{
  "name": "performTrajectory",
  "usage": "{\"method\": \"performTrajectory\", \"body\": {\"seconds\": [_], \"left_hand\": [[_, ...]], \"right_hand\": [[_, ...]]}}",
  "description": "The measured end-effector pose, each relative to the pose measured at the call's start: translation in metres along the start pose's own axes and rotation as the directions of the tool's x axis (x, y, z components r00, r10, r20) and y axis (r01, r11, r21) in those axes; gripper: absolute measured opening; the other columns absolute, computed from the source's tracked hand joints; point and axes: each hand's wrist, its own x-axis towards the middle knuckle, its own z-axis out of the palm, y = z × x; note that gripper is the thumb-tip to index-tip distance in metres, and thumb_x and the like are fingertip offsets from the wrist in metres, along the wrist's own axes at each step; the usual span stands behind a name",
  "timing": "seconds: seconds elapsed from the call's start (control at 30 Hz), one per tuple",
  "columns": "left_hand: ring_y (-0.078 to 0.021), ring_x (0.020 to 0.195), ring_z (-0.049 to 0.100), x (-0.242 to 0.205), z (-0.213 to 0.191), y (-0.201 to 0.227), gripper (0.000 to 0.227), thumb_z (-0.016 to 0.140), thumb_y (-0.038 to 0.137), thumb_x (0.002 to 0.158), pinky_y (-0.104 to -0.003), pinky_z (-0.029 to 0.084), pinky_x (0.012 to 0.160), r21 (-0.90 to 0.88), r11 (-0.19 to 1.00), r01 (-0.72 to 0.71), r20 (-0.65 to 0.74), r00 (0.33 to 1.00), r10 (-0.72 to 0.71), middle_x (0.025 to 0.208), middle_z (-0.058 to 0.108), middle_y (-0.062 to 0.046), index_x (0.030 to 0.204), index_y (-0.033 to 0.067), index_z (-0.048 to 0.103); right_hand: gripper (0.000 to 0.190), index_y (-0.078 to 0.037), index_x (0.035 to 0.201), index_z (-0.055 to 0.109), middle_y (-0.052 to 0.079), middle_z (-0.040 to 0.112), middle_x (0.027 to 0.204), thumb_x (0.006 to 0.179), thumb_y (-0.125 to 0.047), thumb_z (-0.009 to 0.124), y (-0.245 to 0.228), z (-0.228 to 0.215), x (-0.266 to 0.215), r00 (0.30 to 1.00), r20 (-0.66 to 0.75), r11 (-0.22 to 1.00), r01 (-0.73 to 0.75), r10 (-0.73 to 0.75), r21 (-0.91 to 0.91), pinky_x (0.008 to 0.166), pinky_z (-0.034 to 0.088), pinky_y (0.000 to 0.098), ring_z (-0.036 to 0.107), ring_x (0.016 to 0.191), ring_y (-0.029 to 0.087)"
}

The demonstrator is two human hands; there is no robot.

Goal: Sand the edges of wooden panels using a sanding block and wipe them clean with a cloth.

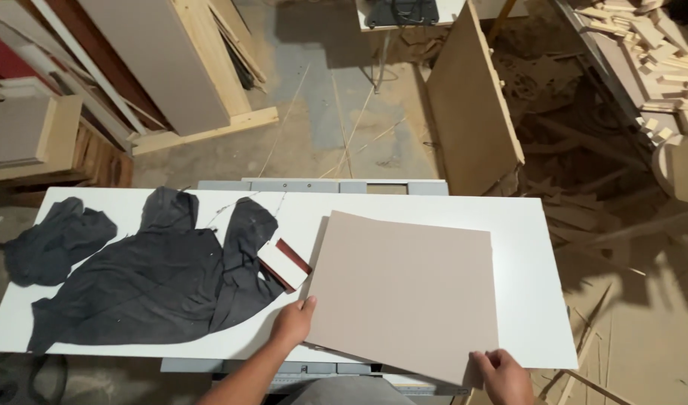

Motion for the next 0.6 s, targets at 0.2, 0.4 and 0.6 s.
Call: {"method": "performTrajectory", "body": {"seconds": [0.2, 0.4, 0.6], "left_hand": [[-0.0267, 0.092, 0.067, 0.027, -0.013, -0.022, 0.056, 0.052, 0.067, 0.091, -0.039, 0.046, 0.081, 0.012, 0.994, -0.108, 0.024, 0.994, 0.107, 0.09, 0.07, -0.01, 0.087, 0.0128, 0.065], [-0.0169, 0.085, 0.065, 0.025, -0.011, -0.034, 0.048, 0.077, 0.061, 0.08, -0.034, 0.047, 0.075, 0.014, 0.936, -0.352, 0.075, 0.934, 0.35, 0.089, 0.069, -0.001, 0.095, 0.015, 0.07], [-0.02, 0.098, 0.073, -0.006, -0.072, -0.025, 0.047, 0.078, 0.054, 0.078, -0.036, 0.051, 0.079, -0.068, 0.895, -0.441, 0.141, 0.884, 0.446, 0.104, 0.078, -0.005, 0.105, 0.016, 0.072]], "right_hand": [[0.08, -0.006, 0.111, 0.066, 0.017, 0.065, 0.118, 0.084, -0.079, 0.044, 0.022, 0.058, 0.01, 0.985, 0.156, 0.997, -0.081, 0.078, 0.011, 0.1, 0.037, 0.0368, 0.06, 0.114, 0.029], [0.093, 0.006, 0.114, 0.082, 0.032, 0.075, 0.121, 0.094, -0.072, 0.037, 0.041, 0.086, 0.016, 0.998, 0.037, 0.967, -0.055, 0.047, 0.25, 0.102, 0.047, 0.046, 0.071, 0.113, 0.041], [0.085, 0.002, 0.113, 0.079, 0.034, 0.072, 0.115, 0.101, -0.069, 0.035, 0.037, 0.094, -0.017, 0.987, -0.144, 0.986, -0.045, 0.069, 0.161, 0.101, 0.042, 0.0499, 0.064, 0.111, 0.046]]}}
